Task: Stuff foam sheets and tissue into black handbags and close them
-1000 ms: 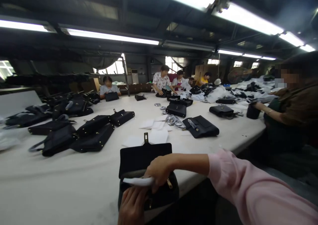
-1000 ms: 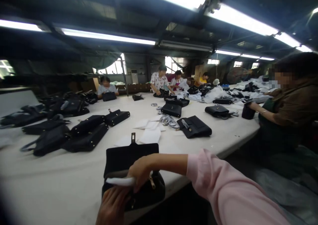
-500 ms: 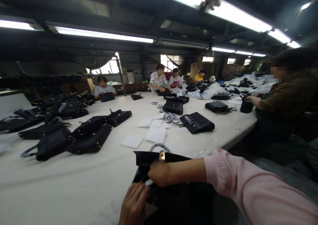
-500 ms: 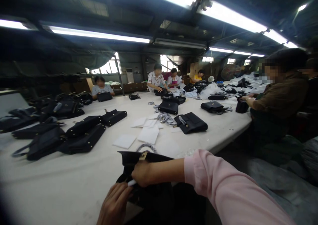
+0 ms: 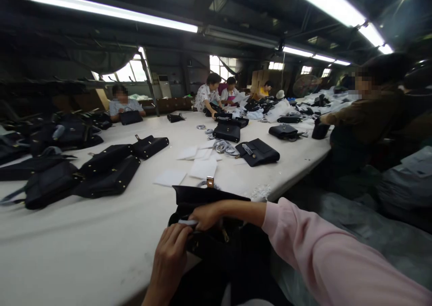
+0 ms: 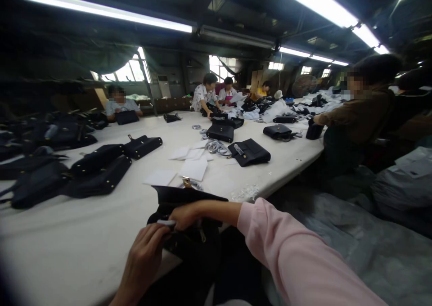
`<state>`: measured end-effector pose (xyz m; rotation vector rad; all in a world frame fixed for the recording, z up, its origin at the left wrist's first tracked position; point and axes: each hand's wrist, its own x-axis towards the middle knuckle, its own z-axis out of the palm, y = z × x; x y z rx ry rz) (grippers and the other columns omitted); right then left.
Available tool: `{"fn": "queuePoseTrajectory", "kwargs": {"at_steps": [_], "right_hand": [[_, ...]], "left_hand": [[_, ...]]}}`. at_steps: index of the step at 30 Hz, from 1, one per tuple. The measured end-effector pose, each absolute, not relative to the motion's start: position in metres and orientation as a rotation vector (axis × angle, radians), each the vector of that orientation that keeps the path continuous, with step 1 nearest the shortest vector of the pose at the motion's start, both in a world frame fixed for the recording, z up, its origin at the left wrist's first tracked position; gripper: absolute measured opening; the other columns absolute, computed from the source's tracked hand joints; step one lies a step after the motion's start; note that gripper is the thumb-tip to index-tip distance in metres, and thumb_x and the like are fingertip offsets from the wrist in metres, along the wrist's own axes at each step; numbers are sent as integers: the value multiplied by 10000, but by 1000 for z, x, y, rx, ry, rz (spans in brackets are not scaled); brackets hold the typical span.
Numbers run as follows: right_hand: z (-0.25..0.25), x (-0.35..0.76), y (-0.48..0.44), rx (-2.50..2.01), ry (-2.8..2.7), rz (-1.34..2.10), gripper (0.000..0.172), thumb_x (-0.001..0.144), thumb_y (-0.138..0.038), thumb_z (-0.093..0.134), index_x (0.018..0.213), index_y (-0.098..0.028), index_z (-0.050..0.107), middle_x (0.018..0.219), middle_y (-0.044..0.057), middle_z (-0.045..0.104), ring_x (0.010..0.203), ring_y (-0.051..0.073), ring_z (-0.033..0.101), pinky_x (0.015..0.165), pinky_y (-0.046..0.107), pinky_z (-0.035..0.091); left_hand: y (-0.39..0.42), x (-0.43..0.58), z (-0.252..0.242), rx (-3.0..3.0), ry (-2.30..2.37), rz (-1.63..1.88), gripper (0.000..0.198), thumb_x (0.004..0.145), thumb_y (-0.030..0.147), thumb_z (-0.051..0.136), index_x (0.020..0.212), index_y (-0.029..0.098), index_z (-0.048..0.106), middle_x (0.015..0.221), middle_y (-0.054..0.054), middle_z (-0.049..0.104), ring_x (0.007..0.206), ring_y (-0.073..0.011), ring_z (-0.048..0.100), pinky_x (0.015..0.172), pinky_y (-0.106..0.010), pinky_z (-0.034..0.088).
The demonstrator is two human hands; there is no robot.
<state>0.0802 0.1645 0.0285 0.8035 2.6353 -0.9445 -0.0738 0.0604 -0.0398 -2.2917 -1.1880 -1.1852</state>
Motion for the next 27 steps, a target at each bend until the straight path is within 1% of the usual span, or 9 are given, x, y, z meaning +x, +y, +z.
{"fn": "queuePoseTrajectory", "kwargs": {"at_steps": [2,8,11,14,16,18,21,23,27], "right_hand": [[46,80,161,743,2665,-967,173,817,-118,550,964,-118,642,718,0,605,571,108,516,493,177,364],[50,61,143,875,2952,-469,249,770,-16,502,962,-64,654,850,109,671,670,159,572,544,220,371],[37,53,154,736,2900,-528,229,751,1,524,910,-81,666,862,96,671,694,166,576,583,227,400],[28,56,169,645,2857,-640,294,732,42,497,893,-123,678,827,42,673,699,154,585,612,220,425],[24,64,170,606,2935,-727,331,766,37,466,927,-153,684,864,23,684,760,156,610,677,227,452],[19,74,163,606,3096,-821,350,836,3,435,1006,-179,681,998,27,688,914,172,622,813,255,465],[15,86,143,789,3303,-784,345,921,-78,413,1143,-205,644,1187,50,636,1116,203,565,968,305,420],[17,92,131,1020,3284,-629,305,936,-134,446,1171,-201,629,1171,70,641,1101,227,578,951,315,433],[31,99,125,1389,3074,-260,223,884,-302,609,1038,-153,668,1039,115,664,938,276,629,804,326,480]], "left_hand": [[60,-82,-38,-2221,-1247,-1175,147,895,75,504,981,172,573,935,-60,615,853,-198,544,766,-331,431],[54,-92,-45,-1986,-1504,-1192,92,888,109,532,937,174,575,910,-66,606,850,-223,528,759,-350,440],[55,-90,-47,-1969,-1572,-1195,84,892,121,530,916,180,584,893,-59,606,846,-220,523,751,-344,439],[55,-90,-43,-2002,-1612,-1173,105,897,121,511,901,182,596,892,-62,602,854,-219,524,759,-347,438],[54,-91,-39,-2042,-1642,-1147,110,898,123,503,894,181,596,890,-65,599,860,-221,526,754,-349,437],[53,-92,-35,-2075,-1644,-1110,104,901,139,500,894,183,594,881,-64,600,849,-223,525,735,-351,431],[50,-94,-33,-2088,-1604,-1069,87,904,160,504,894,185,587,873,-65,612,834,-229,528,720,-359,421],[50,-95,-34,-2088,-1595,-1062,77,902,157,509,891,185,580,882,-67,619,851,-234,540,736,-365,426],[52,-94,-37,-2080,-1564,-1098,85,896,125,514,922,184,569,1002,-74,635,985,-241,558,860,-391,440]]}}
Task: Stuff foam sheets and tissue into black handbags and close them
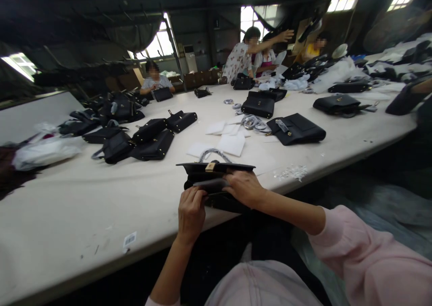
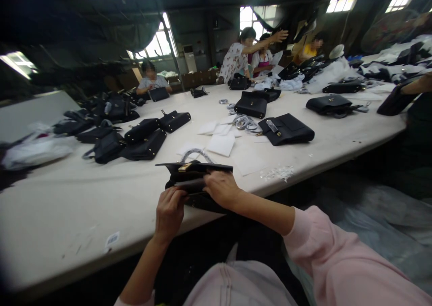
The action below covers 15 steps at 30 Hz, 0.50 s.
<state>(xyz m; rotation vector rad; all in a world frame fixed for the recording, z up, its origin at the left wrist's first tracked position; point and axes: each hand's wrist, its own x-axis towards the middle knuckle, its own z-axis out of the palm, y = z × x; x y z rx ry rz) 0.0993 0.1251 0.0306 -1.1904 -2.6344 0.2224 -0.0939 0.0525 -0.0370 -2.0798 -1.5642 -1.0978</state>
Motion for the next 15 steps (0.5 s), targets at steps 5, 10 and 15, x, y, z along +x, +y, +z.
{"fn": "queuePoseTrajectory", "kwargs": {"at_steps": [5,10,15], "right_hand": [[40,103,143,-1113,-2684,451,153,846,-287,658,956,-194,709,991,49,664,936,210,617,746,237,437],[42,97,166,-927,-2894,642,102,800,-151,640,797,-154,742,883,54,681,756,164,624,648,218,415],[49,86,172,-1114,-2988,190,124,710,-198,711,821,-172,758,844,109,704,820,274,656,620,275,434]], "left_hand": [[60,-90,-39,-2034,-1581,-1126,95,894,107,511,935,172,568,997,-79,623,992,-237,546,887,-394,440],[69,-87,-36,-2035,-1630,-1156,106,893,114,498,901,176,584,910,-75,604,915,-230,544,833,-391,448],[68,-86,-33,-2049,-1702,-1145,82,883,128,516,876,184,575,871,-59,589,879,-229,536,811,-401,448]]}}
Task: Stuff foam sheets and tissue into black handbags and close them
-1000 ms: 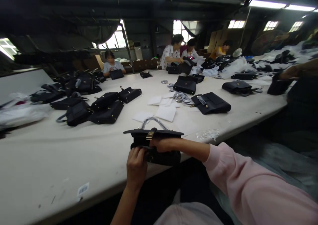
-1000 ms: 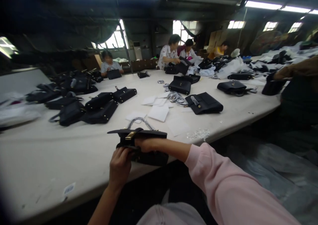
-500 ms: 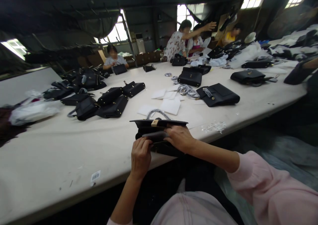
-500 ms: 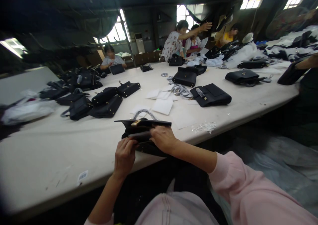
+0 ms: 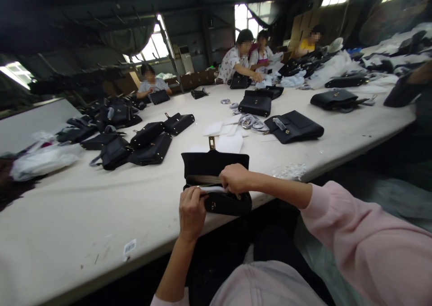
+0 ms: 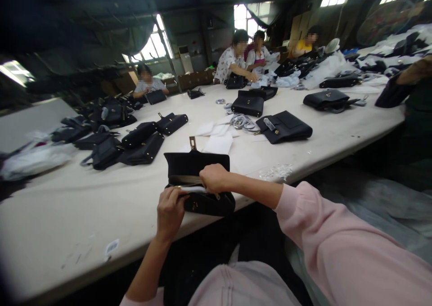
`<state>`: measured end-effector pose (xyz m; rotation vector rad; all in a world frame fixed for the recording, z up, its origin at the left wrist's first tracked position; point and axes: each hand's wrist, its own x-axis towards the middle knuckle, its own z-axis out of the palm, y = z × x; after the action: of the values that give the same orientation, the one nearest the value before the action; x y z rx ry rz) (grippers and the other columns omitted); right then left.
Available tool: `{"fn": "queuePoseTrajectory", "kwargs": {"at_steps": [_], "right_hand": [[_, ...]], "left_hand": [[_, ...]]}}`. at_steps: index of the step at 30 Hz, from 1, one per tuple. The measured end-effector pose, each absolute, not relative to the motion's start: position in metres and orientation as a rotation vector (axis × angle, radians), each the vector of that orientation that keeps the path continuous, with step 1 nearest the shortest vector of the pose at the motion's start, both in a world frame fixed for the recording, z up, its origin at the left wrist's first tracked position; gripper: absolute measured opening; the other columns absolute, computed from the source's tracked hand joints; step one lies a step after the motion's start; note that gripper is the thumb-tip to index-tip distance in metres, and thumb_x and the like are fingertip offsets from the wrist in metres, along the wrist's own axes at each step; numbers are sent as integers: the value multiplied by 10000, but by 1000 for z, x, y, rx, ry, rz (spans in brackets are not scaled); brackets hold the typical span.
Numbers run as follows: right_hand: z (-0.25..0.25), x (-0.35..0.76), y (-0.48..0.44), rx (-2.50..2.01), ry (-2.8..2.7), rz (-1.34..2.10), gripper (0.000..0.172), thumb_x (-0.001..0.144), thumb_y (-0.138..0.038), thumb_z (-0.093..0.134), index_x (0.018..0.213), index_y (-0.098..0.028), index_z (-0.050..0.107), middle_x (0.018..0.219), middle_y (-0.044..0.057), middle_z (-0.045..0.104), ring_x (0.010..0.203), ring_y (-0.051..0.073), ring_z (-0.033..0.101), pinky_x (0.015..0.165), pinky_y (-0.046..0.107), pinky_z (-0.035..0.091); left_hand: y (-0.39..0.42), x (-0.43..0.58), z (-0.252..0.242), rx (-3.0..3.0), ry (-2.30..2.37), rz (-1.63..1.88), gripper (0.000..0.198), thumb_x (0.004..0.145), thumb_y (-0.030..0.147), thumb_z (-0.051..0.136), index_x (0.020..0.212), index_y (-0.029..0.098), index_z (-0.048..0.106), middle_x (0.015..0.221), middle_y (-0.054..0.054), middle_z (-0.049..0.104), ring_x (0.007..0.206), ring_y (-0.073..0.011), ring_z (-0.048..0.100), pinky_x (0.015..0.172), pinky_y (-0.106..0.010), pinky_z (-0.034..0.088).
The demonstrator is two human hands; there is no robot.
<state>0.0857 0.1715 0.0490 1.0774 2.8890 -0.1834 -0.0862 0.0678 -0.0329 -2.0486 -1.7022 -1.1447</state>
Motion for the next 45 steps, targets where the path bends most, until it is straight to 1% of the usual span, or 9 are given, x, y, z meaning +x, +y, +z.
{"fn": "queuePoseTrajectory", "kwargs": {"at_steps": [5,10,15,20,24,27,37,42,45], "right_hand": [[57,81,159,933,2895,-82,128,705,-149,664,797,-139,752,804,132,702,780,267,662,620,279,445],[49,105,145,780,3124,-458,142,796,-170,629,815,-221,761,876,37,704,794,182,650,656,233,442],[23,145,127,1556,3495,-724,232,936,-245,514,1045,-196,713,1020,56,682,933,177,629,857,260,460],[-4,168,114,1939,3237,-1008,186,883,-320,594,885,-175,710,858,45,660,747,157,618,715,263,495],[-18,172,107,1755,3154,-1599,300,815,-389,663,1017,-167,665,922,45,606,756,145,613,598,228,515],[-22,167,100,1821,3124,-1748,311,804,-380,668,1027,-166,628,926,41,594,729,136,605,584,226,516],[-15,143,101,2386,2733,-1354,527,666,-346,739,1074,-236,426,991,24,624,706,157,615,620,240,450],[-8,137,107,2426,2699,-1220,551,629,-301,735,1062,-222,404,881,27,638,687,176,603,620,246,407],[-9,139,105,2437,2726,-1250,517,631,-259,712,1047,-217,409,816,7,628,647,171,593,600,243,398]], "left_hand": [[63,-92,-23,-2191,-1581,-1058,104,861,89,518,879,183,559,1123,-106,565,1105,-267,501,937,-454,431],[57,-101,-10,-2400,-1517,-849,93,893,114,487,842,186,518,793,-42,583,796,-211,551,758,-367,444],[52,-108,-7,-2409,-1492,-743,107,900,162,508,800,182,541,732,-37,575,734,-200,541,712,-344,425],[53,-106,-4,-2411,-1460,-764,205,939,264,496,1101,165,572,880,-62,662,761,-190,590,796,-364,450],[56,-93,0,-2460,-1428,-809,203,939,245,495,1086,218,633,1025,-57,681,955,-217,609,882,-379,465],[65,-78,1,-2538,-1509,-835,251,920,269,533,1149,266,636,1153,-40,660,1066,-238,597,939,-396,480],[109,-71,-6,-2936,-2081,-1203,120,814,282,644,899,263,726,930,16,727,884,-204,669,826,-331,559],[124,-79,-2,-3146,-2150,-680,141,788,214,608,826,207,744,795,-14,731,756,-213,671,659,-298,542],[122,-72,2,-3135,-1818,-470,206,820,189,556,865,240,750,835,-1,735,783,-207,669,719,-315,541]]}}
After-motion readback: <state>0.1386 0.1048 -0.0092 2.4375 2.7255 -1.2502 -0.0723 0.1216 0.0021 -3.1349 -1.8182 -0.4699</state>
